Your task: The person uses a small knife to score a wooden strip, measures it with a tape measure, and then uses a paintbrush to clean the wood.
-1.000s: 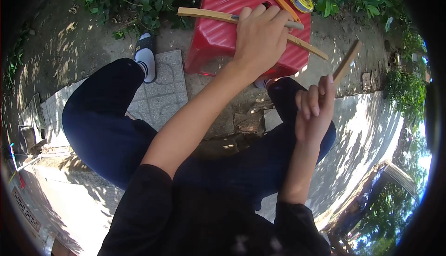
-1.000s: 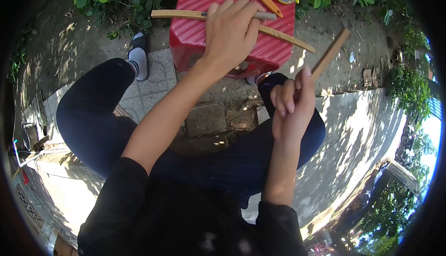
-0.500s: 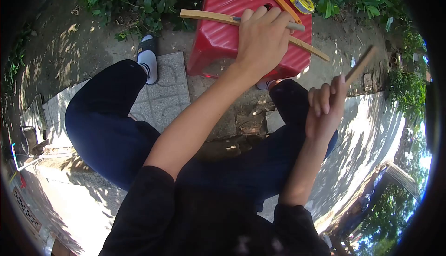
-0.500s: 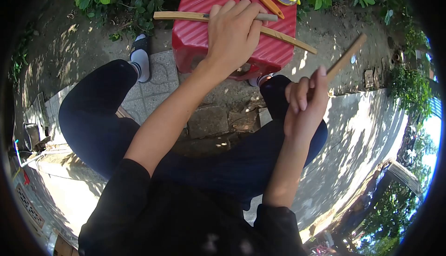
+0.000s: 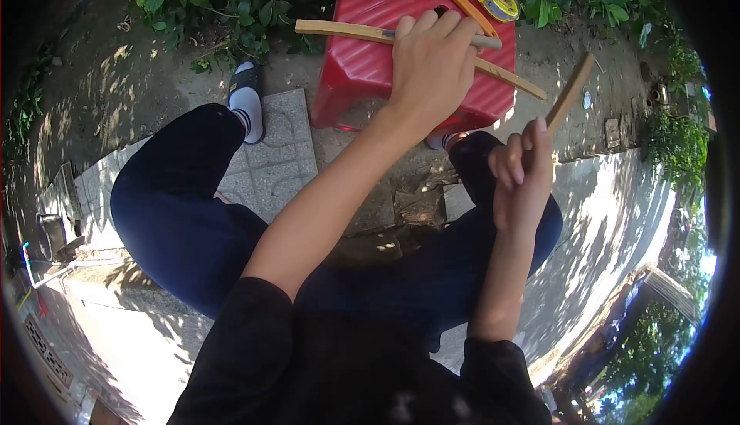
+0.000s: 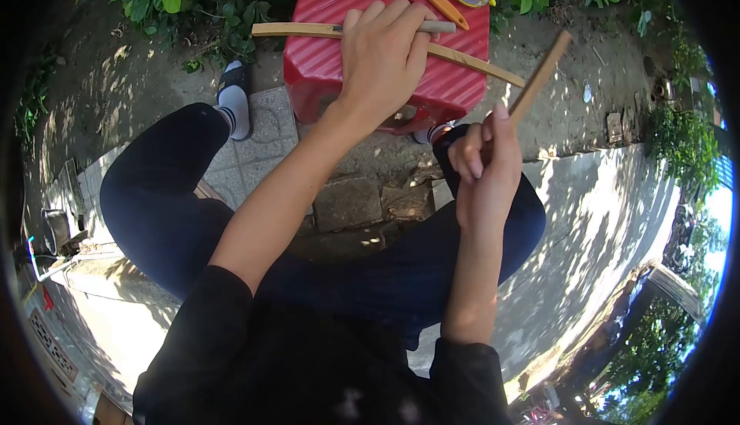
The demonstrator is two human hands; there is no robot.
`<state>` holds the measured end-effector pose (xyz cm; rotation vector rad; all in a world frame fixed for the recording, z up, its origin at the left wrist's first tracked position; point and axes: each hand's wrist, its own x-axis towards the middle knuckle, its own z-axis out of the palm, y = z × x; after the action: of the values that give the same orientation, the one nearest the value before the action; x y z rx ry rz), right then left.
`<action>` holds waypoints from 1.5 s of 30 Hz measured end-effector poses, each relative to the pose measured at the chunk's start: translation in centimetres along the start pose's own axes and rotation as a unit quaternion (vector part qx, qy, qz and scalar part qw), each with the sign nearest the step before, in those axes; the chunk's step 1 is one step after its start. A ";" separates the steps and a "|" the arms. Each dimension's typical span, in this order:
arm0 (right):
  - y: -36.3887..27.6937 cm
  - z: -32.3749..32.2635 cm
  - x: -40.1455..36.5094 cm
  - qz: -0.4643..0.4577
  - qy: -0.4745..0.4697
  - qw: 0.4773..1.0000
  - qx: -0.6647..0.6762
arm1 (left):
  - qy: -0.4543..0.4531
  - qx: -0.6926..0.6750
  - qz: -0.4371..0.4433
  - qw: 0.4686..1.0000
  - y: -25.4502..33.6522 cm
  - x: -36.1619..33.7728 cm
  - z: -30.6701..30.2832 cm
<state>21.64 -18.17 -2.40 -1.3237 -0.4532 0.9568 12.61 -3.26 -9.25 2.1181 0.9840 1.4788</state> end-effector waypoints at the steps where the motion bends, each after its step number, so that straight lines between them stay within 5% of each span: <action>1: 0.3 0.1 0.1 -0.046 0.010 0.998 0.041 | 0.000 0.006 0.000 1.000 -0.2 0.0 -0.2; 2: 0.6 0.1 -0.2 -0.090 0.028 0.992 0.082 | -0.007 0.008 0.000 1.000 -0.3 -0.2 -0.2; 4: 0.9 0.5 -1.3 0.155 -0.137 0.967 -0.150 | -0.019 0.006 0.000 1.000 -0.1 0.1 0.0; 5: 1.0 0.7 -1.3 0.156 -0.114 0.977 -0.094 | -0.024 0.008 -0.007 1.000 0.0 0.2 0.0; 9: 0.6 0.2 0.3 -0.078 0.037 0.995 0.052 | -0.008 0.035 0.005 0.999 -0.1 -0.1 0.0; 12: 1.6 0.9 -1.3 0.166 -0.118 0.975 -0.090 | -0.020 0.023 -0.019 0.999 -0.1 0.1 0.0; 16: 0.6 0.5 0.2 -0.062 0.030 0.996 0.060 | -0.012 0.025 -0.006 1.000 -0.4 -0.4 -0.2; 18: 1.3 0.4 -0.8 0.141 -0.094 0.978 -0.124 | -0.018 0.024 -0.005 1.000 -0.3 0.0 -0.1; 19: 0.9 0.6 -0.8 0.182 -0.117 0.974 -0.064 | -0.020 0.019 -0.003 1.000 -0.3 0.2 0.0; 22: -1.4 -0.5 1.3 -0.078 0.037 0.995 0.045 | -0.020 0.020 -0.010 1.000 -0.6 -0.2 -0.1; 24: 0.6 0.1 0.0 -0.065 0.037 0.997 0.028 | -0.021 0.029 0.001 0.999 -0.4 -0.2 -0.2; 26: 0.9 0.4 -0.9 0.229 -0.121 0.964 -0.063 | -0.023 0.023 -0.007 0.999 -0.4 0.2 -0.2; 31: -0.1 0.5 0.0 -0.107 0.024 0.993 0.046 | -0.015 0.034 -0.005 0.999 -0.4 -0.5 -0.4; 34: 1.2 0.7 -1.1 0.189 -0.117 0.973 -0.058 | -0.025 0.021 -0.009 0.999 -0.3 0.1 -0.2; 38: 0.0 0.6 0.0 -0.081 0.019 0.994 0.073 | -0.020 0.036 -0.011 0.999 -0.8 -0.3 -0.5; 39: 1.1 1.0 -0.9 0.106 -0.067 0.990 -0.068 | -0.025 0.038 0.000 0.999 -0.6 0.0 -0.4; 40: 0.8 1.3 -1.2 0.200 -0.136 0.965 -0.102 | -0.025 0.032 -0.003 0.999 -0.5 0.1 -0.3; 44: -0.3 0.7 0.3 -0.058 0.002 0.998 0.030 | -0.010 0.032 -0.004 0.999 -0.9 0.0 -0.2; 45: 0.3 0.8 -0.1 -0.012 -0.026 1.000 -0.003 | -0.010 0.034 0.003 0.999 -0.7 -0.2 -0.3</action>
<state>20.90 -17.80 -2.52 -1.2989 -0.5100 0.9728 12.08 -2.89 -9.75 2.1797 1.0352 1.4447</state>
